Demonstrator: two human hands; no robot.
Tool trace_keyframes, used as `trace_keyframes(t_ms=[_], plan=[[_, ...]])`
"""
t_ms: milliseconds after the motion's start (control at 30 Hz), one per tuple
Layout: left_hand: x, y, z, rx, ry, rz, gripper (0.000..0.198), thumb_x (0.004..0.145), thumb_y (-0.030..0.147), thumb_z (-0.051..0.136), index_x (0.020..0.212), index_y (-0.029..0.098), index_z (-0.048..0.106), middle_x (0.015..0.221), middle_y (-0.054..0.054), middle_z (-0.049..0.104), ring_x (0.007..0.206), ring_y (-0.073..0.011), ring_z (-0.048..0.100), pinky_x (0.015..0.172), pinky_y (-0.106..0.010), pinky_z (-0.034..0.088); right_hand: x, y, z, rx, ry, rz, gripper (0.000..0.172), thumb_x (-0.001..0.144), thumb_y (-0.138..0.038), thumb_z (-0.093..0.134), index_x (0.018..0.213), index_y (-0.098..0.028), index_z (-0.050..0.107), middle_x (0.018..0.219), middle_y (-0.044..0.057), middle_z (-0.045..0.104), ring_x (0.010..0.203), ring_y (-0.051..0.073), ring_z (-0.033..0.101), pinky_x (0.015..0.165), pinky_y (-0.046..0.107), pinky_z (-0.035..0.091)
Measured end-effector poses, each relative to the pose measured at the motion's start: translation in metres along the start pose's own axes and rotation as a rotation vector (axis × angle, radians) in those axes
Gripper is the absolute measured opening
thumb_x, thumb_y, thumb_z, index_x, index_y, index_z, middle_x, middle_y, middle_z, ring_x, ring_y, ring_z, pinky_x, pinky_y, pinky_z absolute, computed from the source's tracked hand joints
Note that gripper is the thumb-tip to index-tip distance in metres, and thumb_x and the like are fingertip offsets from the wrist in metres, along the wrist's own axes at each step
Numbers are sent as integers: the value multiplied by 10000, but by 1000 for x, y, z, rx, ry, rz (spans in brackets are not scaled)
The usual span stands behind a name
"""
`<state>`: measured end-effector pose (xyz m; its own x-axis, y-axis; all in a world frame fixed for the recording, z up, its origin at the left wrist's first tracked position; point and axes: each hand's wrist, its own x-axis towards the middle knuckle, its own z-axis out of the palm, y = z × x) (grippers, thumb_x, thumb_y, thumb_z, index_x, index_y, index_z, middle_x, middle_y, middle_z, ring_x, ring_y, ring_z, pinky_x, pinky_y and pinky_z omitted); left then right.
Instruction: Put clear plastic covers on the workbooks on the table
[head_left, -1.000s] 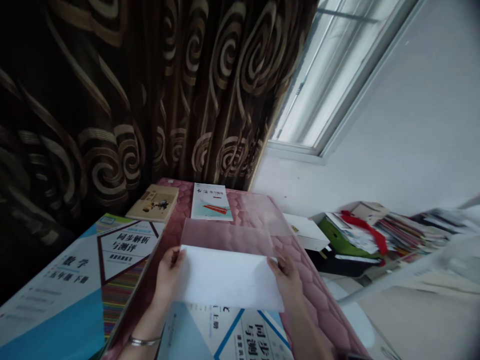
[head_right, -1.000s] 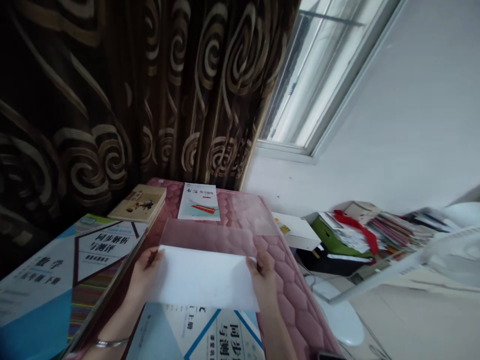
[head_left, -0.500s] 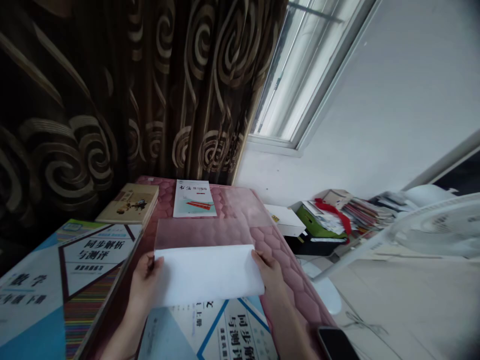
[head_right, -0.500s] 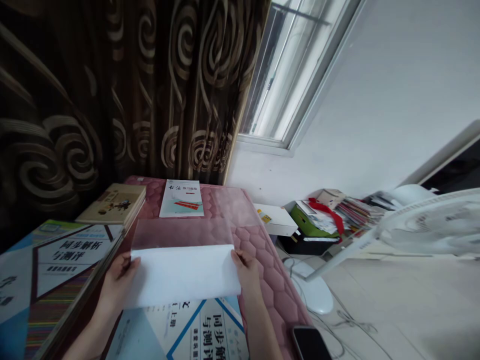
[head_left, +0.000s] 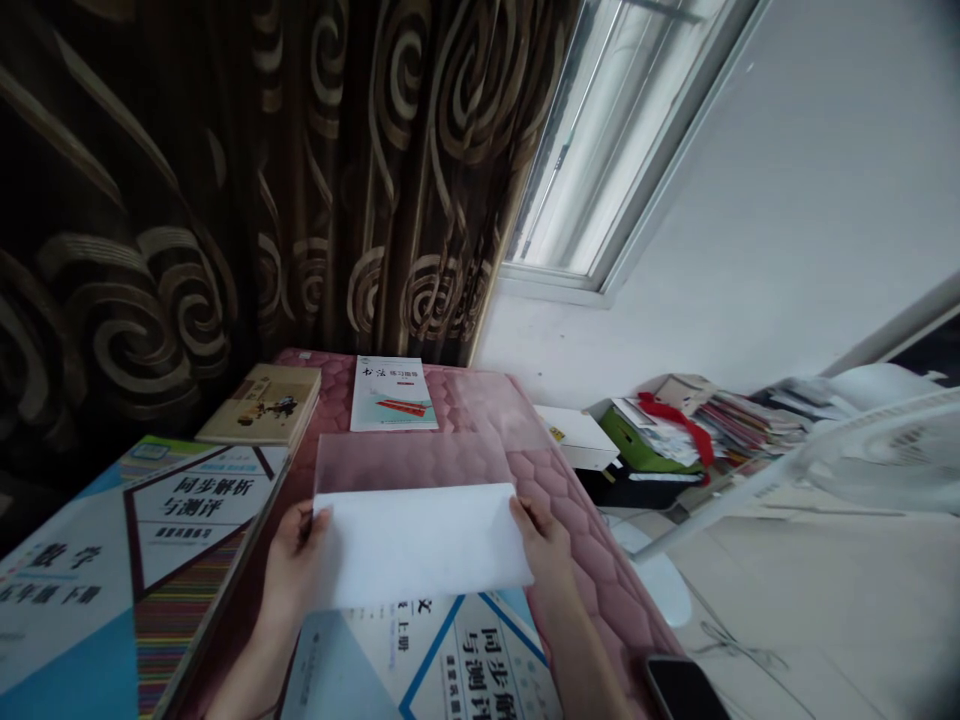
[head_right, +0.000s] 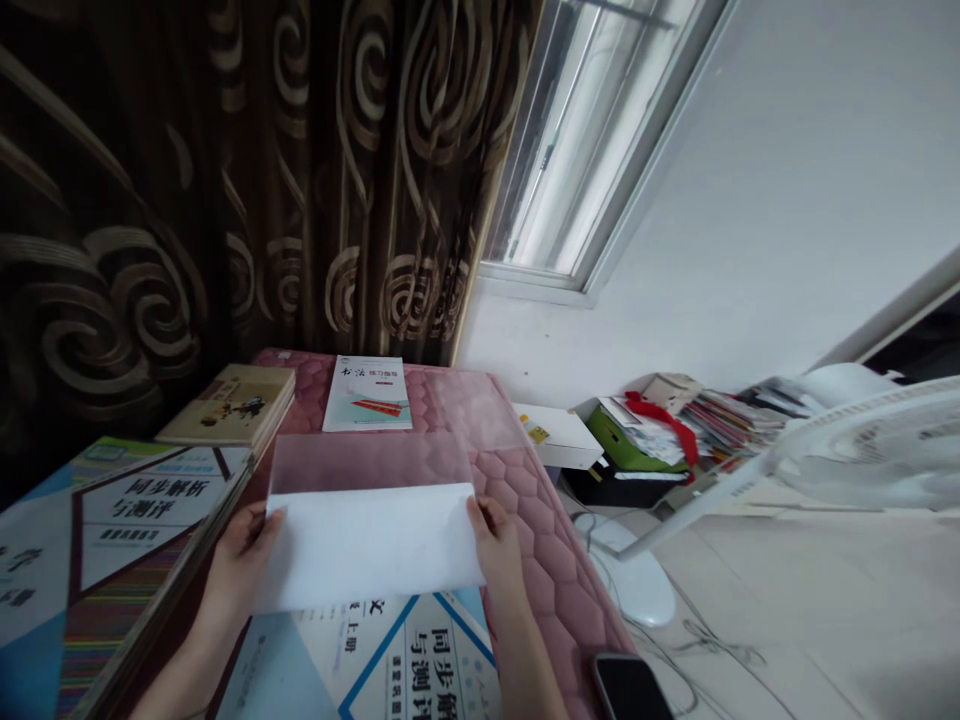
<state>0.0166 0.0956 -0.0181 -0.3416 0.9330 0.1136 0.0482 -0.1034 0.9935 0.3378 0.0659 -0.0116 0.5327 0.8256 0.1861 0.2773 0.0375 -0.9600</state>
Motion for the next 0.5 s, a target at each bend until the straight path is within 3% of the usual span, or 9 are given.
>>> trace_keyframes(t_ms=[233,500], plan=[[-3,15,-2,1,-38,12,415,631,493,712,889,175,651,786,-42,706,722,-198,641,668,-291,497,-2,-4,0,-65,17,-12,432,743,-630,565,659,-210,621,601,22,601,556,192,499,495,306,380],[0,7,3,-23,-45,35,353,675,490,688,832,181,623,767,-37,701,716,-179,634,673,-268,484,-7,-8,0,-89,45,-22,471,735,-680,549,654,-218,588,579,5,559,553,182,473,502,301,375]])
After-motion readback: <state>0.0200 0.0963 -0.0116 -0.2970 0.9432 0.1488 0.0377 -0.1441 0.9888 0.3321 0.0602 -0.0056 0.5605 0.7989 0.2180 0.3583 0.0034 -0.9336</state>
